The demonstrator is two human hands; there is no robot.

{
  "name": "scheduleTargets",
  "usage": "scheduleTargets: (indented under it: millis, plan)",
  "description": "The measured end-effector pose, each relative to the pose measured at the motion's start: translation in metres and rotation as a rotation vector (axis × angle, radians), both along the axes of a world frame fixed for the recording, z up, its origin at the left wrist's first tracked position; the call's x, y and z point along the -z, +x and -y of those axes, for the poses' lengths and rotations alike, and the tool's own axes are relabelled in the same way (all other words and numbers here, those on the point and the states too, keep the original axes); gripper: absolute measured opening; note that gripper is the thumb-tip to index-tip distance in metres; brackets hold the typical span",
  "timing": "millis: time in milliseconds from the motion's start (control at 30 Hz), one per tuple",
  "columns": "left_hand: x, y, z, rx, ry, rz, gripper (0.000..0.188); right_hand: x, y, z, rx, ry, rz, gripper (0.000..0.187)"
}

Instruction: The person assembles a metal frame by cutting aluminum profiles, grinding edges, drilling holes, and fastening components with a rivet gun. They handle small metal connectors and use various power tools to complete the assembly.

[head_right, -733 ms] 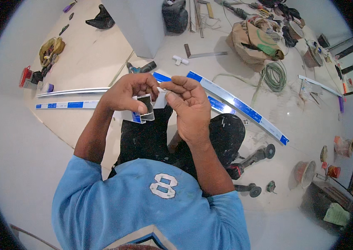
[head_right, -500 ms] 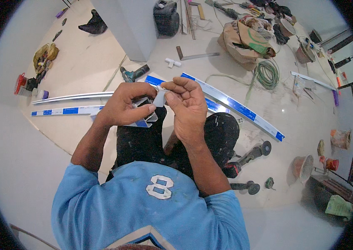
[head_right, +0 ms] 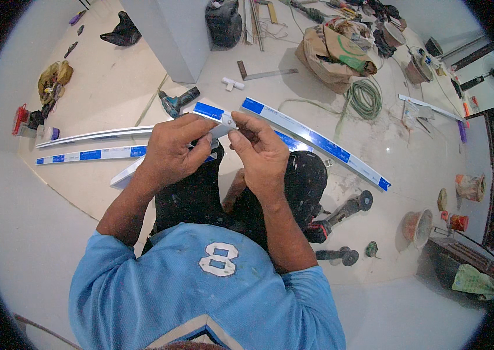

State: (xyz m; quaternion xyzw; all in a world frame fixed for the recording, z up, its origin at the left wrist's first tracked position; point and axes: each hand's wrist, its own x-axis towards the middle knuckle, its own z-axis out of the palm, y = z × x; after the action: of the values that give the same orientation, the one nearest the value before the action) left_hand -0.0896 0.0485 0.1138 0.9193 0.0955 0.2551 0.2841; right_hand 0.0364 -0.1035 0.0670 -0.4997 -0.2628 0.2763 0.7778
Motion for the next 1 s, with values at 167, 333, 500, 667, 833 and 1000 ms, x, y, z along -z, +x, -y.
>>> scheduleTargets:
  millis: [167,333,500,667,833,1000]
  plan:
    - [0.003,0.002,0.002,0.019,0.080,0.022,0.020,0.007,0.007,0.006,-0.014,-0.003,0.078,0.031]
    - [0.010,0.002,0.004,0.020,0.160,0.058,0.022,0.009,0.011,0.006,-0.091,0.042,-0.024,0.030]
    - [0.011,0.003,0.009,0.000,0.203,0.014,0.023,0.020,0.013,0.006,-0.123,0.079,-0.069,0.030]
    - [0.014,0.005,0.011,0.006,0.246,-0.023,0.024,0.024,0.016,0.003,-0.134,0.106,-0.112,0.029]
    - [0.006,0.010,0.018,-0.030,0.258,-0.034,0.016,0.026,0.017,0.008,-0.132,0.103,-0.164,0.029]
    - [0.011,0.014,0.021,-0.020,0.290,-0.062,0.019,0.034,0.020,0.011,-0.114,0.101,-0.165,0.031]
